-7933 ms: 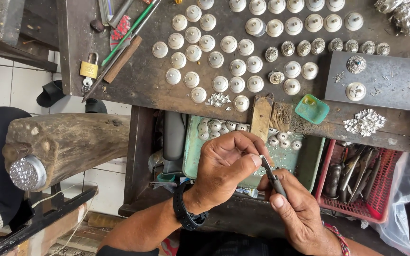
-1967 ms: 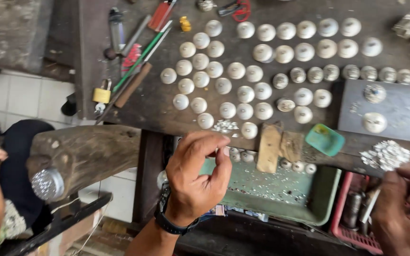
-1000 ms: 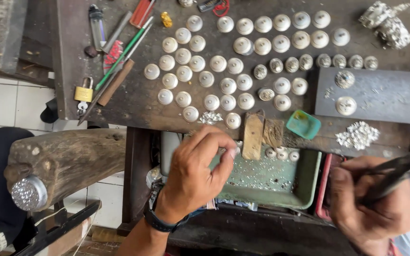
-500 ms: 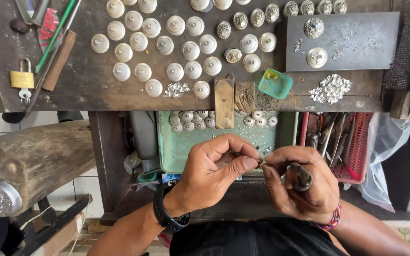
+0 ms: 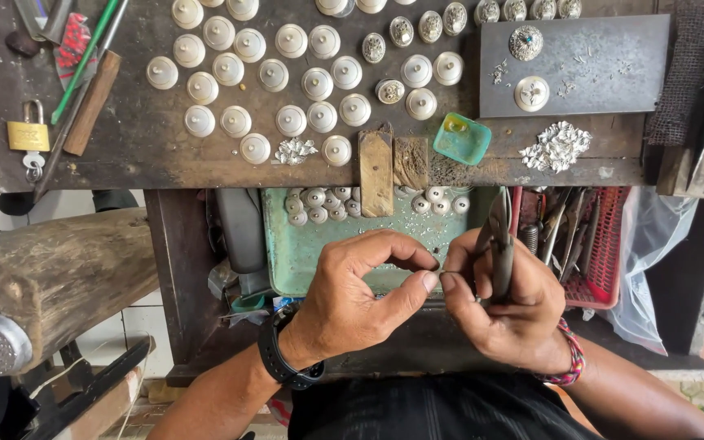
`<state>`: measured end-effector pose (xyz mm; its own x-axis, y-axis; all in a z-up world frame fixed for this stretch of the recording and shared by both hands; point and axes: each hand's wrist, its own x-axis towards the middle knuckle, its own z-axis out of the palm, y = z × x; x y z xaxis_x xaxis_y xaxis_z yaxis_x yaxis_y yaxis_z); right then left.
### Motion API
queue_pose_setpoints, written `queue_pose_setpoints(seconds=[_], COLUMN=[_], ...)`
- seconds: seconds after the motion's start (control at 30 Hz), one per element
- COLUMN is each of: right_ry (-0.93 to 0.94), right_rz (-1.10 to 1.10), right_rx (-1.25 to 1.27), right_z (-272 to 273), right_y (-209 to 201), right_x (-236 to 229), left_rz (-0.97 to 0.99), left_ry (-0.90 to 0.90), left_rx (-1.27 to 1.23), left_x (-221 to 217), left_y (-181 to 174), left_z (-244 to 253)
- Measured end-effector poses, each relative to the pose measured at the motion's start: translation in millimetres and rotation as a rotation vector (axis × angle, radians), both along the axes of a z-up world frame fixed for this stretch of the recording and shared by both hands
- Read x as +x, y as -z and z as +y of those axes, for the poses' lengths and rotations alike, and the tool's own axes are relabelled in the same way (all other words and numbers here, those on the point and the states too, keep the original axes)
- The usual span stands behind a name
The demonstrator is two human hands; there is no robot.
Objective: The person is using pliers to manipulate and prepare small silver components for attachment on a jewelry workbench.
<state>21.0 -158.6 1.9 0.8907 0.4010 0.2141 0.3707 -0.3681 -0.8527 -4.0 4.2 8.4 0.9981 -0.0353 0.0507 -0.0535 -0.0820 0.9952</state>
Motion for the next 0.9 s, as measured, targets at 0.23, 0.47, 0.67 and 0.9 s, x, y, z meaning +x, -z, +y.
queue_pose_setpoints(seconds=[0.23, 0.47, 0.67, 0.9], right_ry=[-0.075, -0.055, -0.286, -0.334], right_rz=[0.196, 0.162, 0.271, 0.461], right_rx=[0.166, 0.094, 0.174, 0.135], right_z=[2.6, 4.4, 9.9, 8.6], right_y=[0.1, -4.0, -10.2, 3.6], right_x=[1.9, 0.7, 2.4, -9.4], left_rz=[-0.081, -0.025, 0.085, 0.077], left_ry=[-0.033, -0.049, -0.136, -0.172], left_rx=[0.073, -0.081, -0.365, -0.601], left_x=[-0.1, -1.4, -3.4, -3.0], left_y=[2.1, 5.6, 1.3, 4.7], left_z=[-1.6, -0.3, 14.9, 24.6])
